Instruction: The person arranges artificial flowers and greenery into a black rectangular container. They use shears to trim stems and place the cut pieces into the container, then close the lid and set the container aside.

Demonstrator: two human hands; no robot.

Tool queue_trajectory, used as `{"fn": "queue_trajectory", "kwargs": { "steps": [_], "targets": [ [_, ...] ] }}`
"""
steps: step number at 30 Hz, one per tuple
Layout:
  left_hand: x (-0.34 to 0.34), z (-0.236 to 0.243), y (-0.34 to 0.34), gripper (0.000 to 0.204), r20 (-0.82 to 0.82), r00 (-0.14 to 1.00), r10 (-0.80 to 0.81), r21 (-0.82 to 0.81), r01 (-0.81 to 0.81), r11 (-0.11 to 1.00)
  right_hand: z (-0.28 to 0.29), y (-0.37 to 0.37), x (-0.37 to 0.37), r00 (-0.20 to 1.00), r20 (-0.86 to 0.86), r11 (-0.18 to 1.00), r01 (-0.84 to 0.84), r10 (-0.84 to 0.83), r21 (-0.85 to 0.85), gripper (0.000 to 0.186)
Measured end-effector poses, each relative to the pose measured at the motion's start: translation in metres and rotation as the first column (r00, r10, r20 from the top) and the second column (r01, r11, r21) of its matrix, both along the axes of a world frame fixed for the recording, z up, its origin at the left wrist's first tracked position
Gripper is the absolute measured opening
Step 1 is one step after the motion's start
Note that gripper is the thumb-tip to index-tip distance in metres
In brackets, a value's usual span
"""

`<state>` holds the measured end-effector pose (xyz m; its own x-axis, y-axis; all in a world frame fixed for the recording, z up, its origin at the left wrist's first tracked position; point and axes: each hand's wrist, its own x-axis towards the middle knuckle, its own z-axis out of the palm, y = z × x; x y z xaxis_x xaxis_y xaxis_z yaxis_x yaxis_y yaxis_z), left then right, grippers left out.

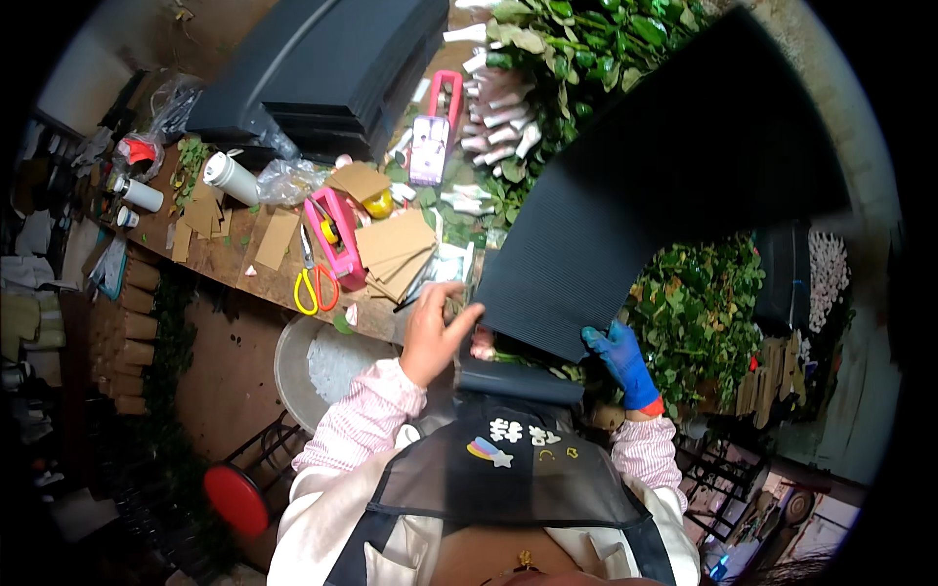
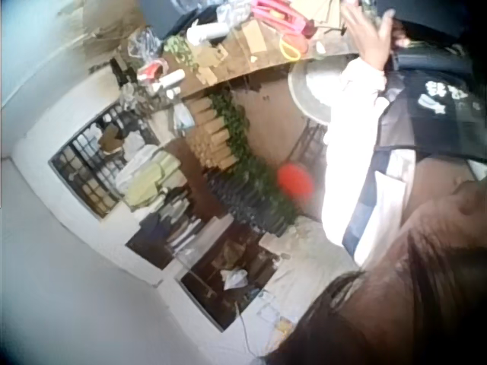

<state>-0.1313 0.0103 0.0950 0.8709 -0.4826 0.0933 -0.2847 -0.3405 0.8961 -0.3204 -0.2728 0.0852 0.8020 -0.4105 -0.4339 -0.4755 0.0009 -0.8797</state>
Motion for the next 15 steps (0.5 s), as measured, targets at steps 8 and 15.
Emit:
{"fn": "queue_trajectory", "kwargs": {
  "steps": [8, 15],
  "targets": [
    [-0.014, -0.085, -0.008, 0.021, -0.738, 0.606, -0.297, -0.284, 0.121, 0.951, -0.011, -0.023, 0.001, 0.878, -0.418, 0.943, -0.308, 0.231, -0.127, 0.031],
    [0.002, -0.119, -0.006, 0.023, -0.497, 0.862, -0.098, 0.128, 0.185, 0.975, 0.003, 0.001, 0.026, 0.615, -0.703, 0.461, -0.770, 0.356, -0.440, 0.030]
  ]
}}
